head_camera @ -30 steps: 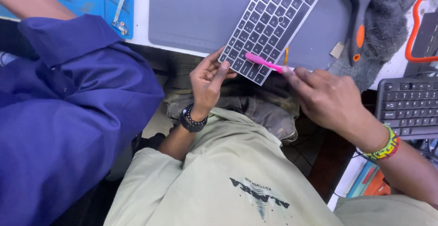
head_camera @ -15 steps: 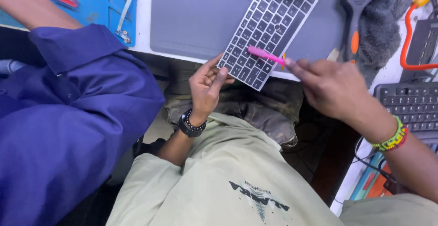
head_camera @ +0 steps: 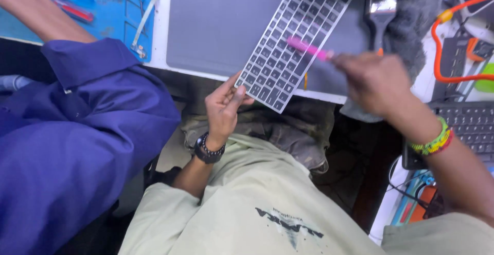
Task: Cleaning a laptop keyboard using a cloth and various brushes
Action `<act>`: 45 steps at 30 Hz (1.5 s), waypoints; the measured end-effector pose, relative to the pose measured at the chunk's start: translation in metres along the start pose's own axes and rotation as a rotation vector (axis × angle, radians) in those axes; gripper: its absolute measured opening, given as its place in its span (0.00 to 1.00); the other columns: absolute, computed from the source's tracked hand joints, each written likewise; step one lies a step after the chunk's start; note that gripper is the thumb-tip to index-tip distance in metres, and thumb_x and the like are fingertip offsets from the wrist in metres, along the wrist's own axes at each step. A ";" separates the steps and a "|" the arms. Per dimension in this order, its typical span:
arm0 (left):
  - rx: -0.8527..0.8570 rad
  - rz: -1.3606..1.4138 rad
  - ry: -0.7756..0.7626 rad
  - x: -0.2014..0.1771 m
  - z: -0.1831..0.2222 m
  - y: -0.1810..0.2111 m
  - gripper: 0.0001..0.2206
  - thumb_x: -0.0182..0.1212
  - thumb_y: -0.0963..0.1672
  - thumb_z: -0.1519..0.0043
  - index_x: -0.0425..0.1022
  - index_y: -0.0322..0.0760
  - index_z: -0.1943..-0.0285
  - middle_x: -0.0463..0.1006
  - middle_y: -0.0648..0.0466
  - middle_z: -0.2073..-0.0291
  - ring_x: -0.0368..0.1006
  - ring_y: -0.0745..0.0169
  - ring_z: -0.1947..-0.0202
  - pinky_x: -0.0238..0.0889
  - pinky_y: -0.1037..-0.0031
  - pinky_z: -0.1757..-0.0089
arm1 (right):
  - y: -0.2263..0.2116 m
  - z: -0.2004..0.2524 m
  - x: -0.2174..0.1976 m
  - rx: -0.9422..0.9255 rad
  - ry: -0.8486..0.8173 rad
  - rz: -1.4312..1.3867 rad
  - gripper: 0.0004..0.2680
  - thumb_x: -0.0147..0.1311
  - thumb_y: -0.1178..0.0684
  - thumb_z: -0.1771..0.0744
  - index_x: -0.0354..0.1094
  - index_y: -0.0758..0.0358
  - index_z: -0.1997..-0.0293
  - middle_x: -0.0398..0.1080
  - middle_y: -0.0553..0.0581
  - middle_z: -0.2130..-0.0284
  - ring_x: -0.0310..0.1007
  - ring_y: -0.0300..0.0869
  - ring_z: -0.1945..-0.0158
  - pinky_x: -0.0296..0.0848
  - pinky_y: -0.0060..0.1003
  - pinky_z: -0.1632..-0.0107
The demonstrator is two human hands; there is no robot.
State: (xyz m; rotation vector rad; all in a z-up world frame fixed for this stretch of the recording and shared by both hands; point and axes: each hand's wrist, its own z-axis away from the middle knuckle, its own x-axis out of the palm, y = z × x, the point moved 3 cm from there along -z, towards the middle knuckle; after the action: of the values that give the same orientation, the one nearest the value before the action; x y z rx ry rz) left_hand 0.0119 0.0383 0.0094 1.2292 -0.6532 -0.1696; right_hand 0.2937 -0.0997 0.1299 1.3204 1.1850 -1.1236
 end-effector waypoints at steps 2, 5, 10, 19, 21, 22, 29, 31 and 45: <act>-0.028 -0.009 -0.003 -0.010 0.008 0.001 0.21 0.61 0.42 0.34 0.70 0.24 0.34 0.83 0.43 0.57 0.81 0.61 0.65 0.83 0.71 0.59 | -0.029 0.000 -0.008 -0.042 -0.223 -0.447 0.19 0.47 0.62 0.33 0.68 0.52 0.34 0.78 0.51 0.52 0.76 0.57 0.62 0.68 0.50 0.69; -0.024 -0.043 -0.029 -0.016 0.010 0.007 0.20 0.61 0.42 0.33 0.69 0.26 0.33 0.83 0.43 0.59 0.81 0.61 0.66 0.83 0.73 0.60 | 0.008 -0.002 0.005 0.024 -0.033 -0.003 0.12 0.51 0.56 0.26 0.81 0.48 0.39 0.66 0.41 0.81 0.62 0.35 0.82 0.54 0.30 0.82; 0.007 -0.094 0.007 -0.017 0.006 0.011 0.19 0.60 0.42 0.33 0.71 0.26 0.34 0.81 0.48 0.64 0.80 0.64 0.68 0.83 0.74 0.61 | -0.017 -0.009 -0.007 -0.049 -0.076 -0.102 0.14 0.50 0.59 0.30 0.76 0.53 0.38 0.74 0.45 0.73 0.68 0.40 0.78 0.59 0.36 0.82; -0.003 -0.149 0.018 -0.016 0.007 0.022 0.18 0.61 0.42 0.34 0.74 0.29 0.36 0.81 0.51 0.67 0.80 0.65 0.71 0.82 0.76 0.63 | -0.029 -0.009 -0.008 -0.012 -0.152 0.043 0.08 0.48 0.50 0.27 0.71 0.50 0.42 0.68 0.47 0.75 0.68 0.46 0.78 0.59 0.43 0.82; -0.014 -0.157 0.013 -0.015 0.011 0.024 0.18 0.61 0.43 0.34 0.75 0.30 0.37 0.81 0.52 0.68 0.80 0.65 0.71 0.82 0.75 0.63 | -0.024 -0.005 -0.004 0.004 -0.155 0.133 0.07 0.46 0.47 0.25 0.71 0.47 0.45 0.68 0.45 0.75 0.68 0.45 0.77 0.55 0.42 0.82; -0.014 -0.137 -0.011 -0.014 0.013 0.026 0.19 0.61 0.44 0.34 0.73 0.28 0.35 0.82 0.49 0.65 0.80 0.65 0.70 0.81 0.76 0.63 | -0.024 -0.004 -0.005 -0.005 -0.158 0.103 0.08 0.47 0.49 0.26 0.72 0.49 0.43 0.68 0.47 0.75 0.69 0.48 0.78 0.58 0.44 0.81; 0.027 -0.045 -0.041 -0.010 0.007 0.024 0.19 0.61 0.42 0.33 0.70 0.26 0.34 0.83 0.43 0.55 0.80 0.63 0.63 0.81 0.75 0.59 | 0.004 -0.002 0.005 -0.038 -0.097 0.229 0.15 0.52 0.52 0.29 0.76 0.41 0.35 0.76 0.39 0.66 0.77 0.43 0.68 0.60 0.41 0.77; 0.019 -0.050 -0.042 -0.011 0.008 0.024 0.19 0.60 0.42 0.33 0.71 0.26 0.34 0.83 0.44 0.54 0.79 0.65 0.63 0.81 0.76 0.60 | -0.020 -0.002 -0.004 -0.055 -0.158 0.135 0.14 0.50 0.54 0.29 0.73 0.47 0.35 0.73 0.43 0.70 0.74 0.45 0.71 0.61 0.43 0.79; 0.097 -0.426 -0.139 -0.004 0.003 0.034 0.23 0.61 0.45 0.30 0.65 0.42 0.24 0.48 0.68 0.81 0.38 0.78 0.81 0.38 0.79 0.77 | -0.018 -0.009 -0.011 -0.080 -0.112 0.107 0.12 0.50 0.53 0.27 0.76 0.47 0.37 0.71 0.44 0.74 0.75 0.44 0.70 0.59 0.40 0.78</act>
State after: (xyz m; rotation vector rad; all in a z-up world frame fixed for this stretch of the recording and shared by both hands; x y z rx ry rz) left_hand -0.0002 0.0498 0.0389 1.4497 -0.5160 -0.5875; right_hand 0.2745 -0.0909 0.1399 1.2296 1.0539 -1.0488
